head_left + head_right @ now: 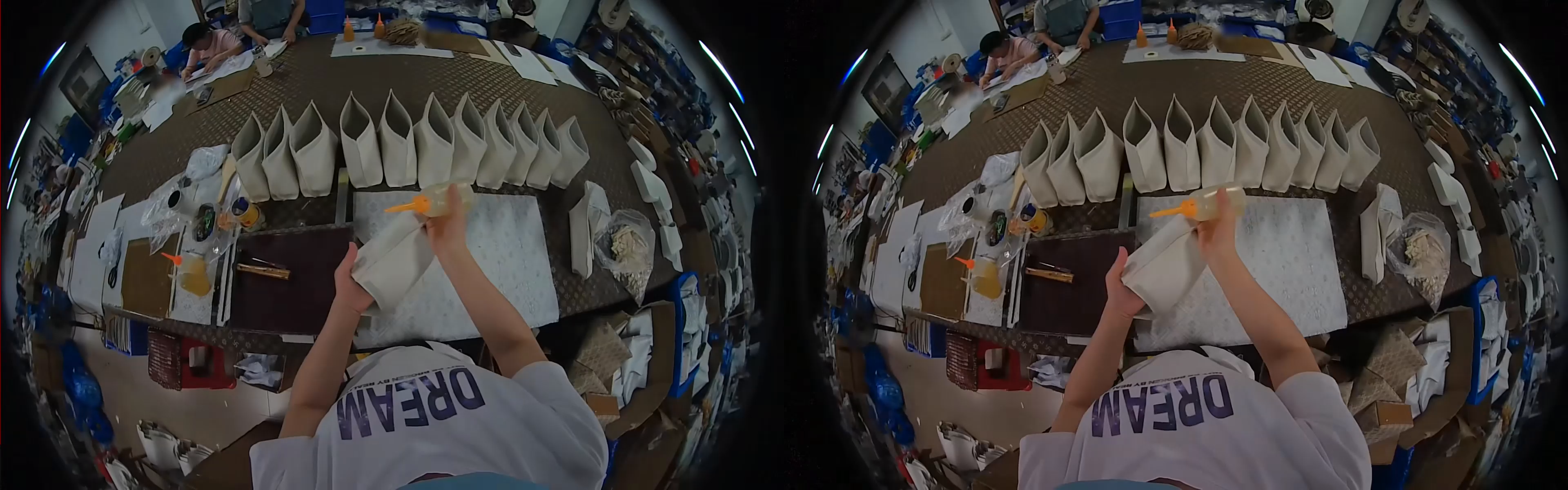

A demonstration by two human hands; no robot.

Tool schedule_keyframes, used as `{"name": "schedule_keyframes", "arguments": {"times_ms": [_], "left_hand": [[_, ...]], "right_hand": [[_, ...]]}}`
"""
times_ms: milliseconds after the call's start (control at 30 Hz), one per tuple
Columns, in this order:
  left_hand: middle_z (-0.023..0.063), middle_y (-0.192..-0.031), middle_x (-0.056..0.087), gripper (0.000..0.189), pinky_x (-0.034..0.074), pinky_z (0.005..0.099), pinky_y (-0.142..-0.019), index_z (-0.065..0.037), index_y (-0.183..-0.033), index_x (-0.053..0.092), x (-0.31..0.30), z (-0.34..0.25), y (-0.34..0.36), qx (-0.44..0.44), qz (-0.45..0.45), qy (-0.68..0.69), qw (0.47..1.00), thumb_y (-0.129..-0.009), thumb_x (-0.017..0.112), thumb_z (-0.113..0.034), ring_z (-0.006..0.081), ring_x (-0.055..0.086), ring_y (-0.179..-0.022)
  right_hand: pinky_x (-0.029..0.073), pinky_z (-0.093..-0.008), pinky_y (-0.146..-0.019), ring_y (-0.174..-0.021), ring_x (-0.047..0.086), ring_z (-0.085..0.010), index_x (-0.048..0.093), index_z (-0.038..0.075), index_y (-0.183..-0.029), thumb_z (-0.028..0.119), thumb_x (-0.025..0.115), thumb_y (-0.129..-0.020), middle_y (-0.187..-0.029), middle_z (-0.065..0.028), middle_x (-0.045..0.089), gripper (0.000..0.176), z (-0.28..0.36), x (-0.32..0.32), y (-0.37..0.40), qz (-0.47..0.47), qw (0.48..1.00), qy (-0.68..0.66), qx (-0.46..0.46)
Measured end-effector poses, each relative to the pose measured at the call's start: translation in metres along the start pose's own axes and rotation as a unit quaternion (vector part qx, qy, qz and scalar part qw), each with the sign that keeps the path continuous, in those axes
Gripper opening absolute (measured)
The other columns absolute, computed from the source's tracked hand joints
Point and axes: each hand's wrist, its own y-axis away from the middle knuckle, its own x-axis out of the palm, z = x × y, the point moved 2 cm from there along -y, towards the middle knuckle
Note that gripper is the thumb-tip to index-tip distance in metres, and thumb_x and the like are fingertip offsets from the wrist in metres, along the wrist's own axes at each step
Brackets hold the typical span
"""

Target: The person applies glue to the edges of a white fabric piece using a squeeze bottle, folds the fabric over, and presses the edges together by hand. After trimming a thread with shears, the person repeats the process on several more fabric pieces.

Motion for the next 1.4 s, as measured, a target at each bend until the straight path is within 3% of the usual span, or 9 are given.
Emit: {"name": "schedule_keyframes", "arguments": {"times_ms": [333,533,733,833,1067,1133,1233,1333,1400], "left_hand": [[0.0191,-0.13,0.049,0.056,0.04,0.0449,-0.1,0.001,-0.133,0.041,-0.019,0.009,0.034,0.034,-0.05,-0.029,0.998,-0.094,0.043,-0.041,0.0329,0.05,-0.118],[0.0191,-0.132,0.048,0.052,0.038,0.0462,-0.101,0.002,-0.134,0.039,-0.019,0.006,0.034,-0.017,-0.055,-0.016,0.998,-0.094,0.041,-0.031,0.0335,0.049,-0.119],[0.0194,-0.132,0.048,0.051,0.038,0.0458,-0.101,0.004,-0.133,0.039,-0.021,0.021,0.045,0.007,-0.101,-0.035,0.994,-0.093,0.042,-0.027,0.034,0.049,-0.118],[0.0195,-0.131,0.049,0.05,0.036,0.0459,-0.102,0.005,-0.132,0.04,-0.015,0.012,0.046,0.022,-0.1,-0.008,0.995,-0.093,0.042,-0.027,0.034,0.049,-0.118],[0.0181,-0.125,0.053,0.043,0.039,0.0444,-0.1,0.005,-0.127,0.044,0.021,-0.056,0.089,0.176,-0.085,0.042,0.98,-0.094,0.043,-0.022,0.0326,0.053,-0.113],[0.0169,-0.123,0.054,0.042,0.04,0.043,-0.099,0.004,-0.128,0.043,0.016,-0.063,0.102,0.208,-0.095,-0.006,0.974,-0.094,0.043,-0.02,0.031,0.053,-0.113],[0.012,-0.123,0.054,0.044,0.042,0.041,-0.096,0.001,-0.128,0.043,-0.018,-0.051,0.1,0.217,-0.196,-0.118,0.949,-0.092,0.051,-0.022,0.0259,0.054,-0.112],[0.0073,-0.118,0.055,0.047,0.044,0.0378,-0.093,-0.003,-0.127,0.044,-0.031,-0.035,0.104,0.182,-0.236,-0.112,0.948,-0.09,0.06,-0.028,0.0209,0.054,-0.109],[0.0055,-0.118,0.055,0.047,0.043,0.0369,-0.093,-0.005,-0.126,0.046,-0.041,-0.023,0.11,0.179,-0.223,-0.086,0.954,-0.089,0.061,-0.03,0.0202,0.053,-0.11]], "right_hand": [[0.049,-0.035,-0.084,-0.098,0.056,-0.0168,0.044,0.012,-0.117,0.018,0.069,-0.083,-0.105,-0.0016,0.054,0.043,-0.013,-0.011,-0.025,-0.008,0.991,-0.067,-0.113],[0.045,-0.0309,-0.088,-0.105,0.05,-0.0133,0.036,0.013,-0.125,0.021,0.074,-0.079,-0.115,-0.002,0.048,0.061,-0.026,0.013,-0.021,0.023,0.985,0.054,-0.165],[0.041,-0.0331,-0.095,-0.112,0.044,-0.019,0.019,0.013,-0.135,0.023,0.079,-0.073,-0.123,-0.0095,0.04,0.086,-0.03,0.035,-0.014,-0.07,0.956,0.093,-0.27],[0.041,-0.0328,-0.094,-0.111,0.045,-0.0175,0.022,0.013,-0.134,0.021,0.078,-0.075,-0.121,-0.0068,0.042,0.082,-0.034,0.048,-0.014,-0.069,0.945,0.115,-0.299],[0.044,-0.0319,-0.09,-0.107,0.049,-0.0134,0.037,0.009,-0.127,0.016,0.073,-0.08,-0.114,-0.0036,0.05,0.059,0.039,0.086,0.002,0.06,0.975,0.038,-0.209],[0.044,-0.0321,-0.091,-0.109,0.049,-0.0155,0.032,0.008,-0.13,0.015,0.075,-0.077,-0.117,-0.006,0.048,0.068,0.054,0.089,0.003,0.092,0.97,0.127,-0.185],[0.044,-0.0325,-0.092,-0.11,0.048,-0.0179,0.027,0.007,-0.134,0.013,0.078,-0.073,-0.12,-0.0084,0.045,0.08,0.053,0.106,0.017,0.046,0.859,0.392,-0.327],[0.043,-0.033,-0.093,-0.111,0.046,-0.0195,0.022,0.008,-0.136,0.013,0.08,-0.069,-0.123,-0.0099,0.042,0.089,0.033,0.094,-0.002,0.127,0.926,0.295,-0.2],[0.043,-0.0331,-0.093,-0.112,0.046,-0.0195,0.022,0.008,-0.135,0.013,0.079,-0.07,-0.123,-0.0104,0.041,0.087,0.015,0.102,0.007,0.137,0.912,0.312,-0.228]]}}
